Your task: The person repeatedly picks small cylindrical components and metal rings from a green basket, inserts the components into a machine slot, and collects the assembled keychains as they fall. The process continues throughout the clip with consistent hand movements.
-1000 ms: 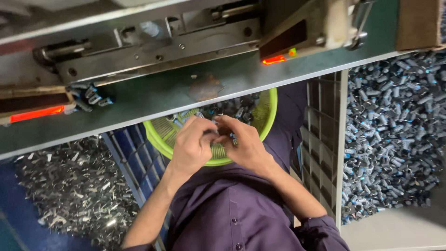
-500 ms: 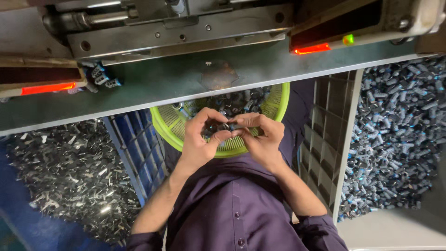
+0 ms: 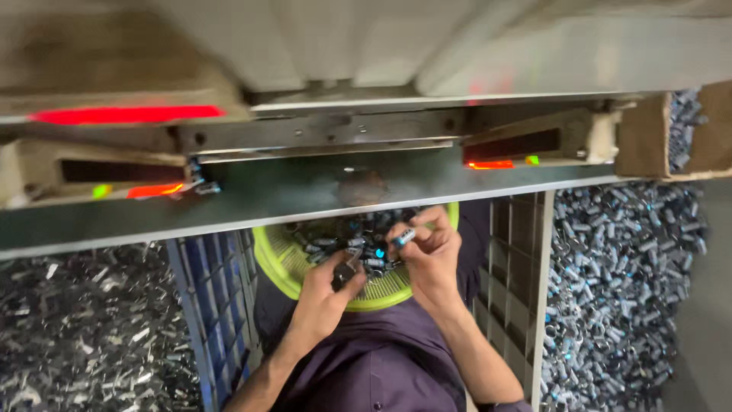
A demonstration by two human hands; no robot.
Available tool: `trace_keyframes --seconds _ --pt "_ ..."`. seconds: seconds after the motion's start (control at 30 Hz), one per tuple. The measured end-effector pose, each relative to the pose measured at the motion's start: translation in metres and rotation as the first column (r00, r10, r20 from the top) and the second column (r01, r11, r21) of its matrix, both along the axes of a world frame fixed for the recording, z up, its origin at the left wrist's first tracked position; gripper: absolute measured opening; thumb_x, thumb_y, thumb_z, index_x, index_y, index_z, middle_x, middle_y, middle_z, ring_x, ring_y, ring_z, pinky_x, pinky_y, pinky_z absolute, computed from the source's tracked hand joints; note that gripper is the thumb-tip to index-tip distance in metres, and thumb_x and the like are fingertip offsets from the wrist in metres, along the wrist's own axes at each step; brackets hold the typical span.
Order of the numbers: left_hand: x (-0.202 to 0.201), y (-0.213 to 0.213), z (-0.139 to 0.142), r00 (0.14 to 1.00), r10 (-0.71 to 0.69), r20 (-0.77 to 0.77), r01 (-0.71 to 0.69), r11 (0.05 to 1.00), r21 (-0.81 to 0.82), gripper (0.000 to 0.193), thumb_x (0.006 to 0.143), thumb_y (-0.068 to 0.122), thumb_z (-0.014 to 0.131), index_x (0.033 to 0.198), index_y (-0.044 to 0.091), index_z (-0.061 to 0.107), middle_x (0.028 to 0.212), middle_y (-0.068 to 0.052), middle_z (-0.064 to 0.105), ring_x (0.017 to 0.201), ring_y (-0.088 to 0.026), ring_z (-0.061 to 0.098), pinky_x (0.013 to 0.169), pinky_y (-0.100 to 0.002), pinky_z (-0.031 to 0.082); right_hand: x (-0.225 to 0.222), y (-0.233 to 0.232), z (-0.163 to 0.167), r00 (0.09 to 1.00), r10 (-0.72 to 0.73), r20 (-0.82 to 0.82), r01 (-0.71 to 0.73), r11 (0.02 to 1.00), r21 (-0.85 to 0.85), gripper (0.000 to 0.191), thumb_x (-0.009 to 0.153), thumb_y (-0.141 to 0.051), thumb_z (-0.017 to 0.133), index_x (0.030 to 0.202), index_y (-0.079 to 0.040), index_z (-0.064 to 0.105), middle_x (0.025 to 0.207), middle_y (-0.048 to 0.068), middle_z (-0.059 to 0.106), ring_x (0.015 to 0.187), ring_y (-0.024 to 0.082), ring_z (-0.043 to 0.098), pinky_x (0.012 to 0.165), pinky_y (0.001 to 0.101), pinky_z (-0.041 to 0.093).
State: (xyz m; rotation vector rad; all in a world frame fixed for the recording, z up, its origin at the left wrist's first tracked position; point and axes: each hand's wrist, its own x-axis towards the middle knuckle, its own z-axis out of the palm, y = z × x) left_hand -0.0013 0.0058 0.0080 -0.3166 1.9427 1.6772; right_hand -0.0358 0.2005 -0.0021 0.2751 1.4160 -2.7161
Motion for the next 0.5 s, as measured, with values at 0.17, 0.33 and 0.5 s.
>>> trace_keyframes --seconds 0.17,0.33,0.5 --pt "-0.002 -0.011 0.005 0.966 0.101 -0.240 -0.086 0.994 0.073 0.023 0.084 0.007 0.073 0.105 0.003 0.065 0.092 -0.007 0.071 0.083 -0.013 0.067 0.075 -0.028 0.052 -0.051 -0.019 0.059 0.857 0.114 -0.502 0.262 0.743 0.616 0.030 0.085 0.015 0.063 0.105 -0.005 0.053 0.103 0.017 0.071 0.094 0.024 0.073 0.072 0.0340 0.059" --pt "-0.009 -0.020 0.018 0.935 0.152 -0.322 -0.125 0.987 0.102 0.023 0.081 0.006 0.077 0.103 0.003 0.068 0.089 -0.002 0.074 0.081 -0.010 0.067 0.073 -0.026 0.052 -0.134 -0.048 0.108 0.588 0.336 -0.735 0.644 0.355 0.678 0.028 0.082 0.015 0.065 0.104 -0.002 0.059 0.101 0.010 0.075 0.091 0.029 0.070 0.079 0.0392 0.054" --pt "-0.004 -0.031 0.014 0.916 0.282 -0.287 -0.215 0.946 0.243 0.019 0.084 0.007 0.073 0.102 0.003 0.067 0.085 0.000 0.068 0.078 -0.009 0.066 0.070 -0.024 0.052 -0.159 -0.057 0.108 0.557 0.468 -0.686 0.655 0.262 0.709 0.026 0.085 0.015 0.066 0.099 -0.007 0.062 0.091 0.005 0.074 0.084 0.026 0.074 0.076 0.0365 0.055"
